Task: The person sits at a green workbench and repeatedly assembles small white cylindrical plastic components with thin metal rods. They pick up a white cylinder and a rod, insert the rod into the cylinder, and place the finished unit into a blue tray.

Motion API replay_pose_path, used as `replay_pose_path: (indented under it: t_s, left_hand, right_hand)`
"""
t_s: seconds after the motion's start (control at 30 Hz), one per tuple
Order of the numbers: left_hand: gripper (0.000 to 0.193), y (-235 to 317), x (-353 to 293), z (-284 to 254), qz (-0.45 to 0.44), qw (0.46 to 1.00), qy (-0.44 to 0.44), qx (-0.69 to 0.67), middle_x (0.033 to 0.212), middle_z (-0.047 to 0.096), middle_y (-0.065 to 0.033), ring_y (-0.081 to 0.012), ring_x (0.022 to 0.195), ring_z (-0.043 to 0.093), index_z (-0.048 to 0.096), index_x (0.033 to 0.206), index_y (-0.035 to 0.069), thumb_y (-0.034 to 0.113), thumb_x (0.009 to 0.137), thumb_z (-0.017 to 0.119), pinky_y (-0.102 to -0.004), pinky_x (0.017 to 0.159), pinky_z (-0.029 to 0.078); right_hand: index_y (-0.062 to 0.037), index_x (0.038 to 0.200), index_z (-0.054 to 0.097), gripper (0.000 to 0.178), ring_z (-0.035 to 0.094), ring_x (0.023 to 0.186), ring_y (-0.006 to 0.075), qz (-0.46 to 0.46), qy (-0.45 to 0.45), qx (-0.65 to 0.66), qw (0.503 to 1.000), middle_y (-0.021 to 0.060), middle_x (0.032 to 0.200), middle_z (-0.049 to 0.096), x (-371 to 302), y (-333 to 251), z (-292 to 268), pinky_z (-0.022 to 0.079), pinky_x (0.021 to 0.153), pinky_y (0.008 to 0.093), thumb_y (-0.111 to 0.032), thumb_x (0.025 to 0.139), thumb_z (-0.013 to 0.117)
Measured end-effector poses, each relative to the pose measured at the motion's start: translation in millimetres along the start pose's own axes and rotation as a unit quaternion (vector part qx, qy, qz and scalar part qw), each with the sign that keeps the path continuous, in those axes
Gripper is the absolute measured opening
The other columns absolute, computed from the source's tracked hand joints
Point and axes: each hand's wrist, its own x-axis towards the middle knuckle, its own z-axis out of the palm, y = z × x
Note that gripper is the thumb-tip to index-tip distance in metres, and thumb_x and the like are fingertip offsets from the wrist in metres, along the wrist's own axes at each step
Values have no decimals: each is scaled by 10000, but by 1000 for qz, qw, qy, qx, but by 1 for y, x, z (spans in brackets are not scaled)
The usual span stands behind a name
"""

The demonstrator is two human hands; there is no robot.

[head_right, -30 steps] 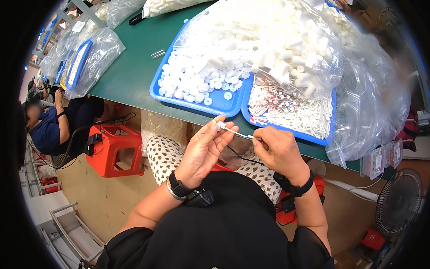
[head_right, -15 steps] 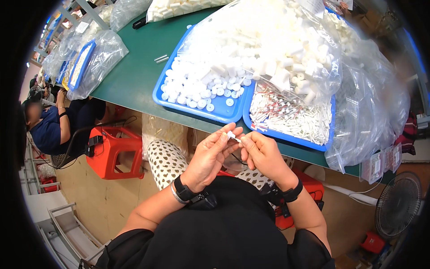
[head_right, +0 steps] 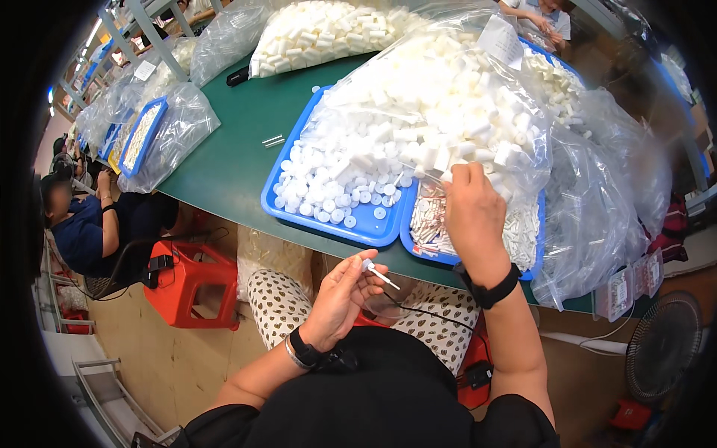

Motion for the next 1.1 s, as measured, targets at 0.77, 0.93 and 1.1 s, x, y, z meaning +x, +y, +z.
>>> replay_pose_path:
  t_s: [0.77,0.93,1.1]
  left_hand:
    - [342,-7,2,-7,-45,998,25,-29,1035,662,-80,-118,894,621,566,1248,32,296,1036,522,-265,823,512]
    - [364,-2,2,-3,-42,999,14,-24,1080,664,-89,-125,912,620,559,1275,33,306,1038,515,-277,837,511]
    - [389,7,5,-1,9,1000,-15,-11,1174,652,-111,-148,976,623,539,1295,29,322,1043,495,-290,854,510]
  right_hand:
    - [-9,1169,546,378,669,790,370,9,-105,-15,994,184,963,637,-5,25,17,539,674,452,-198,873,685]
    - [-1,983,640,213,648,825,374,-10,-91,32,995,170,972,634,-12,26,19,522,714,431,-159,854,702]
    - [28,1016,631,214,641,786,377,-40,-97,227,968,189,901,635,-35,-7,-7,510,683,425,-111,865,690]
